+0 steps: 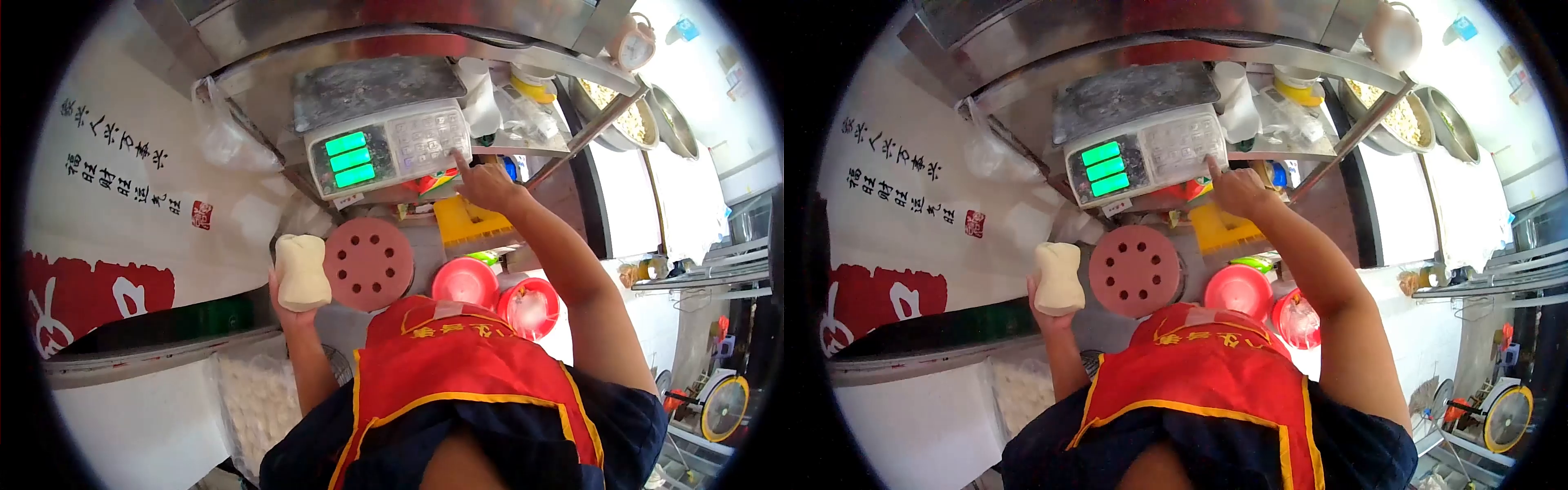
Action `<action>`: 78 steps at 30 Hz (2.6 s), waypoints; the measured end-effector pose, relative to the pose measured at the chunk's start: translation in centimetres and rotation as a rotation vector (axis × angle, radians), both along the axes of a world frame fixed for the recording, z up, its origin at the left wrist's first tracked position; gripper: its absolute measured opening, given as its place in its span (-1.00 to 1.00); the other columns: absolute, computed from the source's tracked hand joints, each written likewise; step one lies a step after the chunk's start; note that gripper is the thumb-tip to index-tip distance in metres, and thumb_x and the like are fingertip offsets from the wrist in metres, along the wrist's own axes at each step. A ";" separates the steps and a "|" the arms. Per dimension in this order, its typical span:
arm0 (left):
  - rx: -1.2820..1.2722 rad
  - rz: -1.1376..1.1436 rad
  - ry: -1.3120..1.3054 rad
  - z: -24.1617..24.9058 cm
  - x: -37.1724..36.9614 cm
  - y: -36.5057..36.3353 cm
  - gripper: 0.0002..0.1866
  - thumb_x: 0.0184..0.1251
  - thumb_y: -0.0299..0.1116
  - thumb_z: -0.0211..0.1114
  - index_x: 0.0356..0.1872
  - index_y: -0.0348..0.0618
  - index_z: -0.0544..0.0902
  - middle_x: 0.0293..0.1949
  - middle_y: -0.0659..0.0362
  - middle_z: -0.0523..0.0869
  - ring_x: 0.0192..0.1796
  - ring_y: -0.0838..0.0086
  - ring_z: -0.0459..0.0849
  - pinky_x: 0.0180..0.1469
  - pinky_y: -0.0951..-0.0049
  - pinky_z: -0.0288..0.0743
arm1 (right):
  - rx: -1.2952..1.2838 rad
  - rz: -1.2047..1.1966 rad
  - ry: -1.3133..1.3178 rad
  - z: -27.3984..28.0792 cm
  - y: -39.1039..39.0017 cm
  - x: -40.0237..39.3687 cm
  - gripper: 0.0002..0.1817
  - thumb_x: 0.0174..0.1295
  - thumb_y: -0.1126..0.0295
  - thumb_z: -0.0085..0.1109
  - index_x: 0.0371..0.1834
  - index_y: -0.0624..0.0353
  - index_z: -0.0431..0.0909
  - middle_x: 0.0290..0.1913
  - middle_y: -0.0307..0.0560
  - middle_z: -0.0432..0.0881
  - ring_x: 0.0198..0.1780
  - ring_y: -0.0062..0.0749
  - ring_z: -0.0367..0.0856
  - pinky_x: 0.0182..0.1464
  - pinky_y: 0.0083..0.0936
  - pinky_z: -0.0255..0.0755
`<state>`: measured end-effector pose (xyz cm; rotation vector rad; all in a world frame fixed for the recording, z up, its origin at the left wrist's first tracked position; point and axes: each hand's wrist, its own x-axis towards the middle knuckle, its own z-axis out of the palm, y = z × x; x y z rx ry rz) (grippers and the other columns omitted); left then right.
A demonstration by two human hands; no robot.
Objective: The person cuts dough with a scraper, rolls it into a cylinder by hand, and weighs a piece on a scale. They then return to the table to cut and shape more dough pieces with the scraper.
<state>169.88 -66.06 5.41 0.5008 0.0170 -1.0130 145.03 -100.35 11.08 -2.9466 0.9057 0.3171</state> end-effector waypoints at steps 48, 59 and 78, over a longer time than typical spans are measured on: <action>-0.030 -0.044 -0.049 -0.2 -0.2 -1.6 -0.39 0.40 0.12 -0.01 0.29 -0.11 0.36 0.21 0.09 0.52 0.20 0.19 0.53 0.19 0.12 0.46 | -0.041 -0.059 -0.007 -1.3 -1.1 0.5 -0.17 0.28 0.12 -0.01 0.46 0.39 -0.14 -0.39 0.19 0.66 -0.13 0.16 0.61 0.27 0.00 0.09; -0.041 -0.083 -0.037 -0.4 -0.4 -1.4 -0.38 0.41 0.15 -0.05 0.30 -0.08 0.36 0.21 0.11 0.52 0.20 0.20 0.54 0.18 0.12 0.48 | 0.009 -0.101 -0.036 -0.7 -1.9 1.0 -0.17 0.26 0.16 -0.01 0.48 0.33 -0.16 -0.35 0.23 0.66 -0.31 0.08 0.66 -0.10 -0.10 0.43; 0.038 0.131 -0.182 -3.1 -0.2 -1.1 -0.37 0.39 0.31 -0.20 0.19 0.11 0.46 0.17 0.22 0.53 0.20 0.25 0.46 0.27 0.19 0.31 | 0.100 -0.157 0.010 3.6 -0.5 1.8 -0.25 0.32 0.19 -0.10 0.49 0.27 -0.14 -0.12 0.32 0.62 -0.07 0.05 0.63 0.04 -0.15 0.42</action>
